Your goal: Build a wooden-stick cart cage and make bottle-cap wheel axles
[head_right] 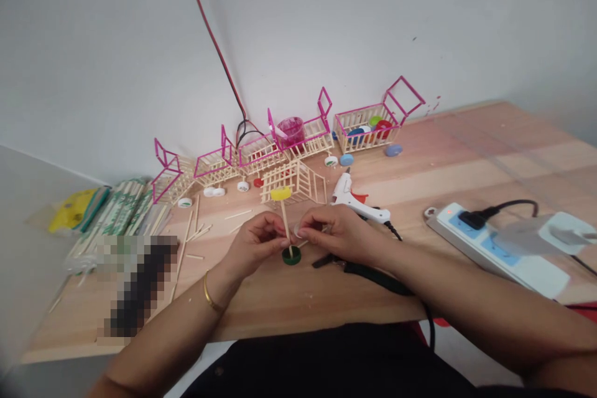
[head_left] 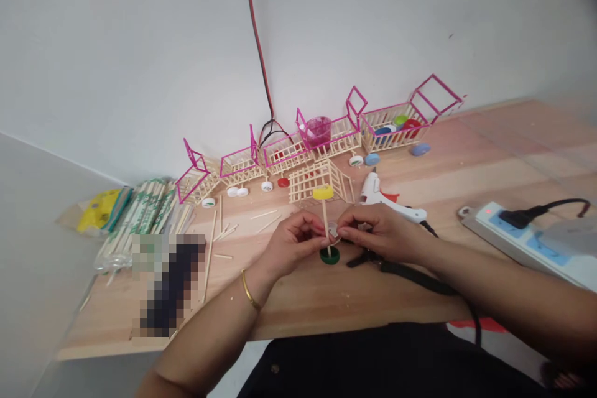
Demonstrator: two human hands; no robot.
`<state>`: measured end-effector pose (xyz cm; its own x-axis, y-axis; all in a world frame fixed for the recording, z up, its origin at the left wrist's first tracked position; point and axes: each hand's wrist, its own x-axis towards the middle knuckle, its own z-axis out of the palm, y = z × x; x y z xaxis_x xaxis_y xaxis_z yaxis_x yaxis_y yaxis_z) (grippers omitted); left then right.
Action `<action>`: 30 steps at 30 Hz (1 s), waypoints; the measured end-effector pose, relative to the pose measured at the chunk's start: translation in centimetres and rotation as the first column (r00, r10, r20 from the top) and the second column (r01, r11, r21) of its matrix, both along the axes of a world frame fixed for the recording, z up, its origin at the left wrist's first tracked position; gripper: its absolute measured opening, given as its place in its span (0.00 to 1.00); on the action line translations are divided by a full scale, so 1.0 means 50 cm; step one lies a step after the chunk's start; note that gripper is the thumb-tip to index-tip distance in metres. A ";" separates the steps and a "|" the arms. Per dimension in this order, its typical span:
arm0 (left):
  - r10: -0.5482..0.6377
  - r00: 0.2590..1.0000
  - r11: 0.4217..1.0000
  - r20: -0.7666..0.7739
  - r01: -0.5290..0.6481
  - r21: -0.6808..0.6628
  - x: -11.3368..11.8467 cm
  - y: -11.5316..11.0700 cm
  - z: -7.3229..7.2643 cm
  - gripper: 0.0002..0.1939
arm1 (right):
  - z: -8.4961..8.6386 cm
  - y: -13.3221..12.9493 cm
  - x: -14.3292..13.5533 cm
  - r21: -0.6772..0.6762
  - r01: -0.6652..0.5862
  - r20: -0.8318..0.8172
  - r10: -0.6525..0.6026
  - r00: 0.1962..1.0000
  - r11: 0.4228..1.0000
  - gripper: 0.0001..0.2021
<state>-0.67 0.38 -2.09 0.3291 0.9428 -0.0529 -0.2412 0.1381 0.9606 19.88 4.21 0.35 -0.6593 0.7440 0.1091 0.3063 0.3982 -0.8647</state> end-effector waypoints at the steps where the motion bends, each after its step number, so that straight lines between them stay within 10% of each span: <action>1: -0.011 1.000 1.000 0.003 0.011 0.002 0.000 0.000 0.000 0.13 | 0.000 0.000 0.000 0.002 0.004 -0.009 -0.004 1.000 1.000 0.11; 9: -0.121 0.992 0.986 0.047 0.125 -0.112 -0.006 -0.004 -0.004 0.14 | -0.013 0.001 0.009 0.262 0.087 -0.041 -0.079 0.996 0.961 0.08; 15: -0.169 0.984 0.964 0.052 0.176 -0.197 -0.006 -0.007 -0.003 0.16 | -0.039 0.012 0.018 0.699 0.098 -0.159 0.020 0.987 0.708 0.12; 21: -0.210 0.972 0.951 0.102 0.228 -0.208 0.000 -0.008 -0.012 0.15 | -0.015 0.008 0.017 0.822 -0.092 0.031 0.117 0.993 0.562 0.12; 26: -0.209 0.973 0.951 0.102 0.226 -0.213 0.005 -0.007 -0.011 0.15 | -0.012 0.004 0.012 0.824 -0.099 0.032 0.128 0.991 0.558 0.09; 30: -0.128 0.989 0.970 0.075 0.140 -0.200 0.003 -0.004 -0.010 0.15 | -0.026 0.011 0.012 0.727 0.058 -0.104 0.027 0.994 0.685 0.07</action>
<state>-0.54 0.17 -2.57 0.4602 0.8612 -0.2158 -0.2640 0.3649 0.8928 20.46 4.76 -0.95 -0.6025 0.4121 0.6835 0.2488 0.9107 -0.3297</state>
